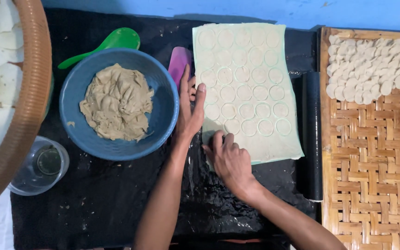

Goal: Rolling out dough and cutting it into circular shapes for snacks.

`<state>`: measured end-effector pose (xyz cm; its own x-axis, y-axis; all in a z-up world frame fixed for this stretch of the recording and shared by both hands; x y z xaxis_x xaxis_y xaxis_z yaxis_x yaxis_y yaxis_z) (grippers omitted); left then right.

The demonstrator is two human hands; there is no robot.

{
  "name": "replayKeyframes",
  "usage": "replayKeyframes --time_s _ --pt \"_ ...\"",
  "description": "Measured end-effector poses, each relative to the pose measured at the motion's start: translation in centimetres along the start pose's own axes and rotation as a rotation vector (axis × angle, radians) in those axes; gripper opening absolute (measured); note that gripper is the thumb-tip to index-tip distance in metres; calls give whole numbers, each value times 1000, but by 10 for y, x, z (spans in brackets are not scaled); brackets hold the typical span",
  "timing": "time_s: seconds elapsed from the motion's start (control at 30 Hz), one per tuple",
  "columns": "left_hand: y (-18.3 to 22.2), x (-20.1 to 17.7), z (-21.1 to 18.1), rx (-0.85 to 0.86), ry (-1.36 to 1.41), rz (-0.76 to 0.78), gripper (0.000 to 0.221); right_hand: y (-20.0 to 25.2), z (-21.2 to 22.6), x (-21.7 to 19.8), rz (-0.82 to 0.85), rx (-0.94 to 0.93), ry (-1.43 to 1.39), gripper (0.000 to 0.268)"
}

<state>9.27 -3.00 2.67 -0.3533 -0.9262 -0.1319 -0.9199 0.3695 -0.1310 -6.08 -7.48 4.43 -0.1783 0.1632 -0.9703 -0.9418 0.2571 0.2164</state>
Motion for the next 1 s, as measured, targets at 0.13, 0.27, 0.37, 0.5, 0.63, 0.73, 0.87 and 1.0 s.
replayKeyframes --time_s 0.13,0.27,0.37,0.5,0.63,0.73,0.87,1.0 --pt "0 0 -2 20 71 14 66 2 7 -16 -72 -156 -9 55" --pt "1 2 -2 41 28 -2 64 1 4 -5 -6 -80 36 59" --pt "1 0 1 46 26 -8 64 0 -8 -28 115 54 -64 61" --pt "0 1 5 18 -3 -13 65 25 -56 -36 338 345 -389 59" --pt "1 2 -2 51 70 0 64 33 -65 -33 238 302 -327 60" --pt "-1 3 -4 48 77 -1 65 32 -63 -20 191 233 -279 60" --pt "0 -1 1 29 42 -21 64 23 -49 -19 61 113 -205 56" --pt "0 1 7 21 -15 -21 64 13 -46 -11 132 204 -121 59"
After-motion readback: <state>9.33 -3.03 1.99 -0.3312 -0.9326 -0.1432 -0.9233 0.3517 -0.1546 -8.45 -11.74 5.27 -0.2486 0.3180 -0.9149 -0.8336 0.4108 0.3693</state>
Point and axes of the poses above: each hand's wrist, its own y-axis away from the middle knuckle, its own x-axis out of the palm, z = x × y, the point moved 10 cm from there along -y, towards the middle knuckle, and after that the axes turned 10 degrees about -y, right-handed, at the moved point
